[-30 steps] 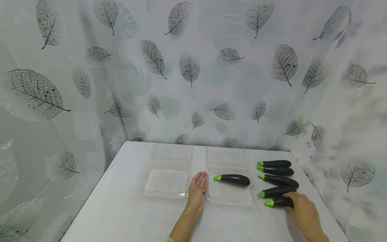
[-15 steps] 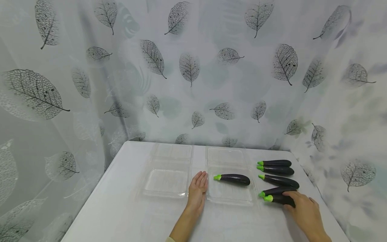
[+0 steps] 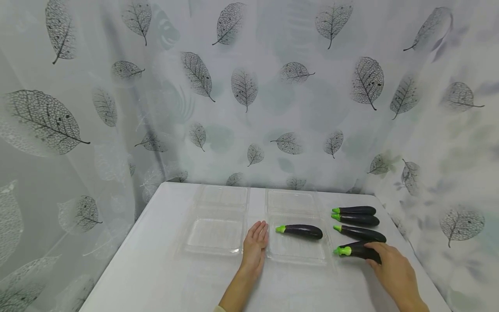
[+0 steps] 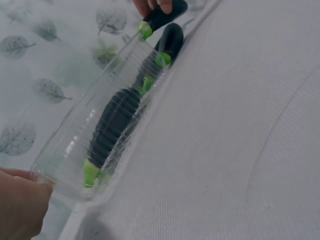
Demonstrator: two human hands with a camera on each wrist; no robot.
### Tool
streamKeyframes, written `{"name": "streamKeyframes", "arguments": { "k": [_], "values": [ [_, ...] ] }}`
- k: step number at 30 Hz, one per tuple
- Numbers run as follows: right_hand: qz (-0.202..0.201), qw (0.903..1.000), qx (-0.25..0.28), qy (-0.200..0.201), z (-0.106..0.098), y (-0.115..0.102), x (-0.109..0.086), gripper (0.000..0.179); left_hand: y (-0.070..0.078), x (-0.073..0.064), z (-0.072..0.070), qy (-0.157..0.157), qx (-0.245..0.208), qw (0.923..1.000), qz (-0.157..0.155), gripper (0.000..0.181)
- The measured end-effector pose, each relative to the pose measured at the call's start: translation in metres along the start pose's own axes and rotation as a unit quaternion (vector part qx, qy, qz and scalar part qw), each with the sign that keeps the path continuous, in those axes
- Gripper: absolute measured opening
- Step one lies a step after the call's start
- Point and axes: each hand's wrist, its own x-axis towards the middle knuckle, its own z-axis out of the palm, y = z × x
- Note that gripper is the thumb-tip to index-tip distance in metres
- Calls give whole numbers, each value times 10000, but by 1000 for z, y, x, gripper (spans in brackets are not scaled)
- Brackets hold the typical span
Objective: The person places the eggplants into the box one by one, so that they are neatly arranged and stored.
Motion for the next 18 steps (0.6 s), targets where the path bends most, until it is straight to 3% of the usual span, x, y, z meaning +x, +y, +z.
{"name": "streamKeyframes", "arguments": {
  "k": [7,18],
  "values": [
    [35,9999,111,10,-5,1,0,47,0,0,-1,-19,-32,10000,-10,70],
    [-108,9982,336,475,-6,-17,2,45,0,0,0,-39,-14,10000,1,70]
  ]
}}
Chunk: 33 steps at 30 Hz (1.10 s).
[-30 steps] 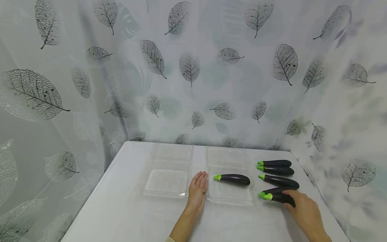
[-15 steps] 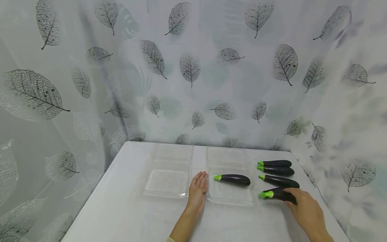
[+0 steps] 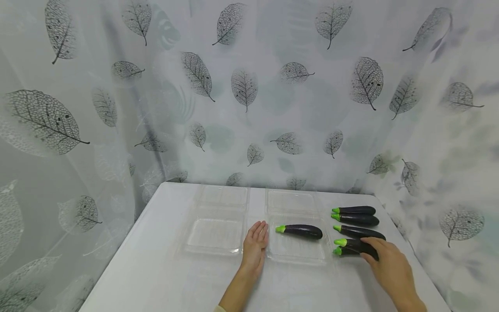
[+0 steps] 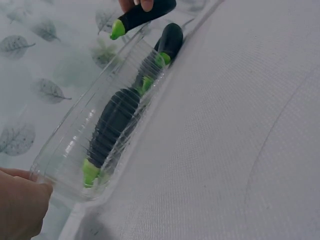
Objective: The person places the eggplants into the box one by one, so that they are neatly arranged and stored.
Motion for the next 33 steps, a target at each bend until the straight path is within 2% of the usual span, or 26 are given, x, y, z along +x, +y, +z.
{"name": "streamKeyframes", "arguments": {
  "k": [12,21,29,33],
  "values": [
    [-450,9980,166,410,6,-31,11,46,0,0,0,91,-54,9999,-3,70],
    [-564,9980,210,207,13,-53,18,47,0,0,2,58,-37,10000,27,68],
    [-878,9953,298,285,23,-70,27,47,0,1,1,130,-75,9999,-21,70],
    [-899,9951,342,212,29,-77,28,46,0,1,1,108,-47,9999,-13,72]
  ]
}}
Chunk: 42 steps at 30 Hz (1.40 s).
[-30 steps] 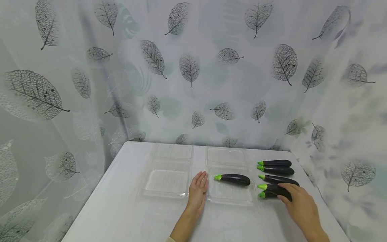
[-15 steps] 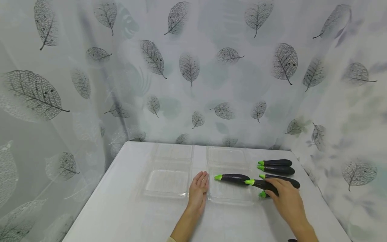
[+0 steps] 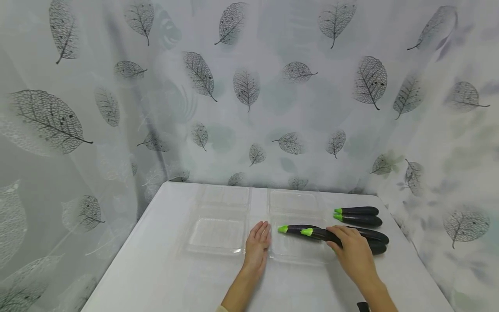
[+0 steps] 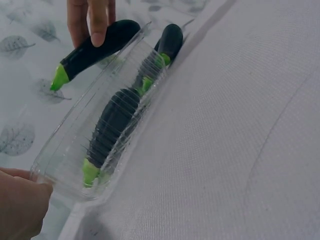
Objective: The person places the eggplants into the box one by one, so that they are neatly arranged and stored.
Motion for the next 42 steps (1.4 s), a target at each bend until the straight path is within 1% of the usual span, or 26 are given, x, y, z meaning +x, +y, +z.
{"name": "streamKeyframes", "arguments": {
  "k": [9,18,23,28,31,36,41,42],
  "values": [
    [64,9998,89,-194,11,-13,6,45,-1,0,1,9,-6,10000,-9,73],
    [-187,9995,218,-113,27,-24,10,44,0,2,0,8,-53,10000,21,70],
    [-236,9993,221,-165,34,-28,11,45,-1,3,-1,35,-23,10000,-10,69],
    [-308,9993,198,-109,41,-30,11,44,-2,3,-1,65,-32,10000,-23,69],
    [-246,9993,204,-177,45,-30,11,43,-2,3,-1,85,-42,9999,-39,69],
    [-60,9990,134,-428,53,-31,11,43,-1,3,0,110,34,9999,-33,68],
    [-9,9988,49,-496,62,-29,12,44,0,4,0,120,30,9999,-50,68],
    [-20,9988,39,-497,64,-28,11,43,0,3,0,81,47,10000,-17,68]
  ]
}}
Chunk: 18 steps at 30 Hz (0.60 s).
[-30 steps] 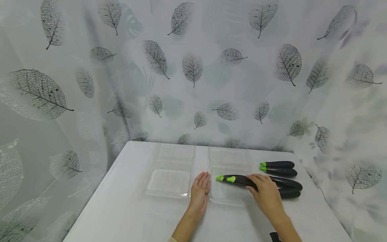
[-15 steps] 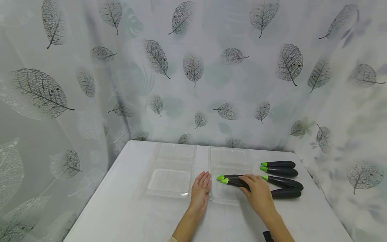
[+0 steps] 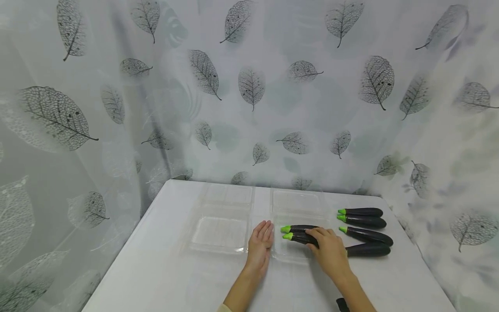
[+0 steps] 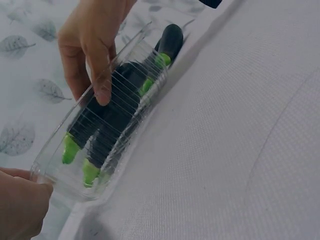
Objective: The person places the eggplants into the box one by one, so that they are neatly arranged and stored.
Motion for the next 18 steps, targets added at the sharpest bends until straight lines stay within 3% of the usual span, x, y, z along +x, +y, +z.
{"name": "streamKeyframes", "arguments": {
  "k": [11,18],
  "values": [
    [-60,10000,57,-45,14,4,-1,45,-1,-1,-1,-182,118,9996,181,67],
    [6,9997,216,72,14,5,-2,41,-1,0,0,18,-21,10000,6,68]
  ]
}}
